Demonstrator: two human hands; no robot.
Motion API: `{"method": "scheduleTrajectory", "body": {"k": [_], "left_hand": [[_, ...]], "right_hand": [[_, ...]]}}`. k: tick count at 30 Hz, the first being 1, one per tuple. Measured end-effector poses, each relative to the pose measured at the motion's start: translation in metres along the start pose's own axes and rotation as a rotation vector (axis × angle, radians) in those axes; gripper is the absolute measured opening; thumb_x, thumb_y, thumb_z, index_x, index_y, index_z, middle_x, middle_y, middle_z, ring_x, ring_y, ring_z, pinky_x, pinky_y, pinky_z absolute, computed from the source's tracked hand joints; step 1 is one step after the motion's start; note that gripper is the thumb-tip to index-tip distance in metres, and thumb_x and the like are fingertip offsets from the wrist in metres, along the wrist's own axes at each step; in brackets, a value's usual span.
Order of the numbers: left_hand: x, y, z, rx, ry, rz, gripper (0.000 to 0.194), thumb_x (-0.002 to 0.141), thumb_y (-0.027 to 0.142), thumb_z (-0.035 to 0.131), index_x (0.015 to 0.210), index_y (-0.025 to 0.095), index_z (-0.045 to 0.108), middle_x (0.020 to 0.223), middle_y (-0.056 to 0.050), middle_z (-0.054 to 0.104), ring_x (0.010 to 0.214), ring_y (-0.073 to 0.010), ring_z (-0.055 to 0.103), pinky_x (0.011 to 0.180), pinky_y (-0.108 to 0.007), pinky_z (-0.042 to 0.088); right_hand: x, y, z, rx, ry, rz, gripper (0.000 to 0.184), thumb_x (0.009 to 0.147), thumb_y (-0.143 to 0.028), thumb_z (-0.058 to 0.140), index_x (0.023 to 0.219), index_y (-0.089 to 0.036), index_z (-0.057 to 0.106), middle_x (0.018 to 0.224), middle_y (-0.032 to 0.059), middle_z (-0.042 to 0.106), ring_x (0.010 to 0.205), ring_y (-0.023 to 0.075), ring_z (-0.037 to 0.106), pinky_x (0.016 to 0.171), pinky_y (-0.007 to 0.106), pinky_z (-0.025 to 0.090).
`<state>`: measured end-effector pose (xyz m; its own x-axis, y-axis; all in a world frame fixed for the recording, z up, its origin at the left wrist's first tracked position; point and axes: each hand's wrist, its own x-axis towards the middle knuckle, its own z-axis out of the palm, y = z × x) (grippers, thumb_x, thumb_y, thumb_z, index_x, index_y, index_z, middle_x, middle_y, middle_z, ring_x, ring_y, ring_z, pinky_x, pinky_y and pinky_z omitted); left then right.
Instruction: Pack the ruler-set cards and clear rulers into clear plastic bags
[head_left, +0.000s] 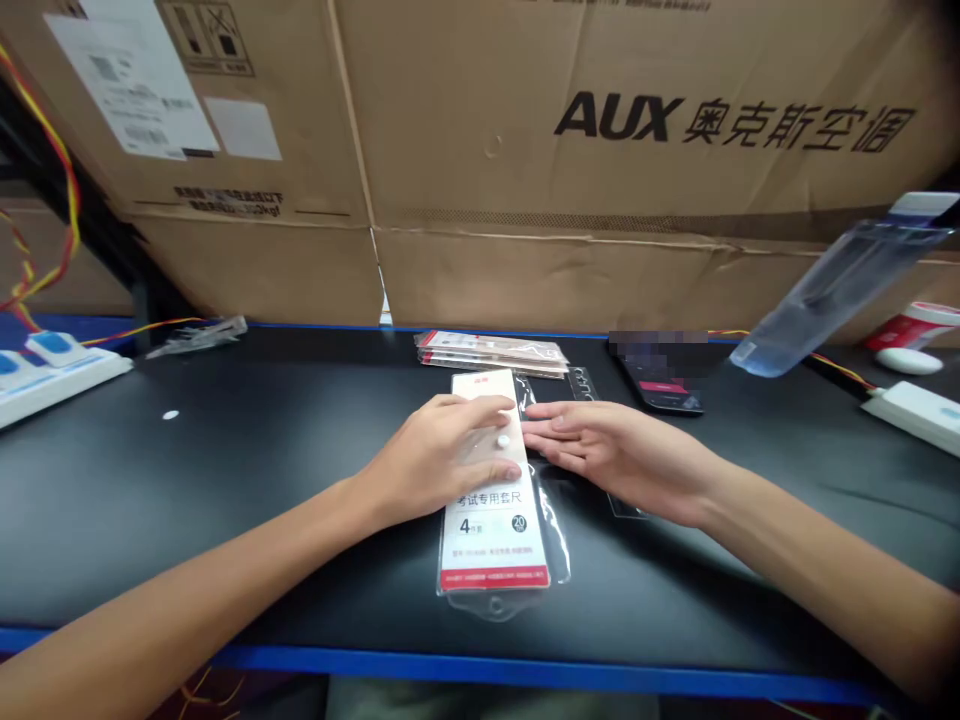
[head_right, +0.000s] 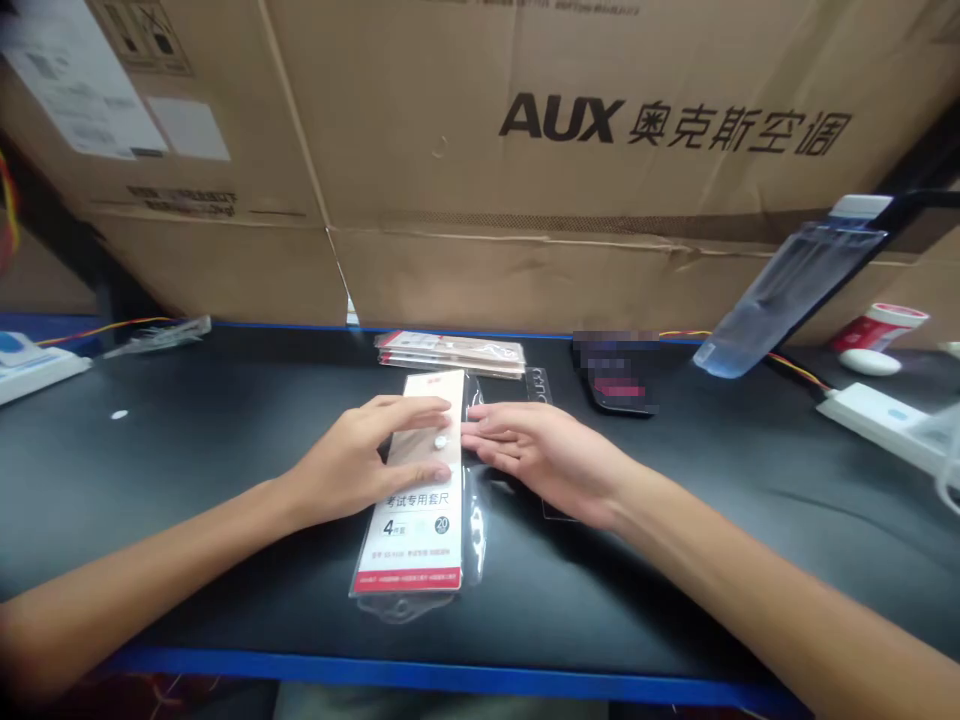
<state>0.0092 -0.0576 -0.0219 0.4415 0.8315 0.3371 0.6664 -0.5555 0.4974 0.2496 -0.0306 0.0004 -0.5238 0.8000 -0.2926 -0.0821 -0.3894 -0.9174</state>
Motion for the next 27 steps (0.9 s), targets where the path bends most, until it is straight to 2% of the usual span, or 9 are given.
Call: {"method": "scheduleTrajectory", "body": {"k": [5,7,9,11,14,18,22,23,27], "left_hand": [[0.002,0.005,-0.007,0.048,0.2,0.113,0.059,0.085,0.048,0.077,0.133,0.024,0.054,0.147,-0.01,0.055,0.139,-0.0275,0.047,0.117,-0.043,0.038],[0.004,0.006,-0.013,0.038,0.335,0.068,0.054,0.086,0.048,0.076,0.129,0.023,0.055,0.145,-0.011,0.053,0.137,-0.0275,0.048,0.115,-0.043,0.04],[0.007,0.005,-0.019,-0.037,0.424,-0.035,0.046,0.088,0.047,0.072,0.123,0.022,0.056,0.132,-0.011,0.061,0.124,-0.0263,0.058,0.106,-0.043,0.047],[0.009,0.003,-0.022,-0.227,0.357,-0.181,0.039,0.091,0.05,0.067,0.113,0.02,0.059,0.11,-0.009,0.069,0.102,-0.0238,0.067,0.094,-0.041,0.054],[0.012,0.002,-0.019,-0.55,0.128,-0.372,0.038,0.089,0.051,0.068,0.105,0.017,0.059,0.088,-0.005,0.072,0.08,-0.0206,0.071,0.081,-0.038,0.057],[0.013,0.003,-0.015,-0.704,0.14,-0.519,0.043,0.083,0.046,0.078,0.106,0.019,0.053,0.086,-0.004,0.072,0.075,-0.0198,0.072,0.067,-0.032,0.058],[0.012,0.004,-0.02,-0.815,-0.1,-0.52,0.038,0.087,0.047,0.074,0.103,0.015,0.06,0.082,-0.008,0.076,0.074,-0.0201,0.074,0.067,-0.031,0.059],[0.012,0.003,-0.023,-0.838,-0.123,-0.498,0.038,0.086,0.046,0.075,0.102,0.015,0.062,0.084,-0.009,0.077,0.074,-0.0197,0.074,0.068,-0.03,0.059],[0.012,0.001,-0.029,-0.888,-0.001,-0.428,0.033,0.082,0.04,0.081,0.096,0.015,0.066,0.083,-0.005,0.077,0.073,-0.0177,0.074,0.07,-0.028,0.06]], "right_hand": [[-0.003,-0.001,0.004,0.038,0.028,-0.06,0.034,0.084,-0.016,0.075,0.116,-0.019,0.064,0.113,0.0101,0.076,0.107,0.0226,0.073,0.108,0.041,0.053],[-0.005,-0.002,0.006,0.036,0.033,-0.077,0.042,0.081,-0.015,0.078,0.119,-0.02,0.061,0.11,0.0084,0.077,0.102,0.0214,0.075,0.104,0.04,0.056],[-0.005,-0.002,0.007,0.03,0.049,-0.098,0.044,0.079,-0.013,0.079,0.119,-0.021,0.061,0.11,0.0075,0.076,0.101,0.0206,0.074,0.101,0.038,0.057],[-0.005,-0.001,0.007,0.024,0.078,-0.124,0.044,0.077,-0.013,0.081,0.116,-0.021,0.062,0.112,0.007,0.076,0.104,0.0199,0.073,0.099,0.034,0.056],[-0.002,0.0,0.004,0.02,0.138,-0.145,0.043,0.074,-0.014,0.083,0.113,-0.021,0.065,0.109,0.0062,0.076,0.104,0.0194,0.072,0.097,0.032,0.056],[-0.002,0.0,0.002,0.029,0.191,-0.197,0.038,0.075,-0.016,0.082,0.11,-0.021,0.067,0.111,0.0065,0.075,0.105,0.0206,0.071,0.094,0.031,0.057],[-0.003,-0.001,0.003,0.017,0.169,-0.224,0.035,0.077,-0.017,0.082,0.109,-0.021,0.068,0.113,0.0066,0.075,0.107,0.0216,0.071,0.094,0.032,0.056],[-0.003,-0.001,0.003,0.003,0.137,-0.221,0.033,0.078,-0.019,0.082,0.108,-0.021,0.069,0.113,0.0066,0.076,0.106,0.0212,0.071,0.094,0.032,0.056],[-0.005,0.001,0.004,-0.106,-0.085,-0.172,0.032,0.081,-0.025,0.082,0.111,-0.02,0.072,0.115,0.0077,0.076,0.102,0.0204,0.072,0.094,0.033,0.056]]}}
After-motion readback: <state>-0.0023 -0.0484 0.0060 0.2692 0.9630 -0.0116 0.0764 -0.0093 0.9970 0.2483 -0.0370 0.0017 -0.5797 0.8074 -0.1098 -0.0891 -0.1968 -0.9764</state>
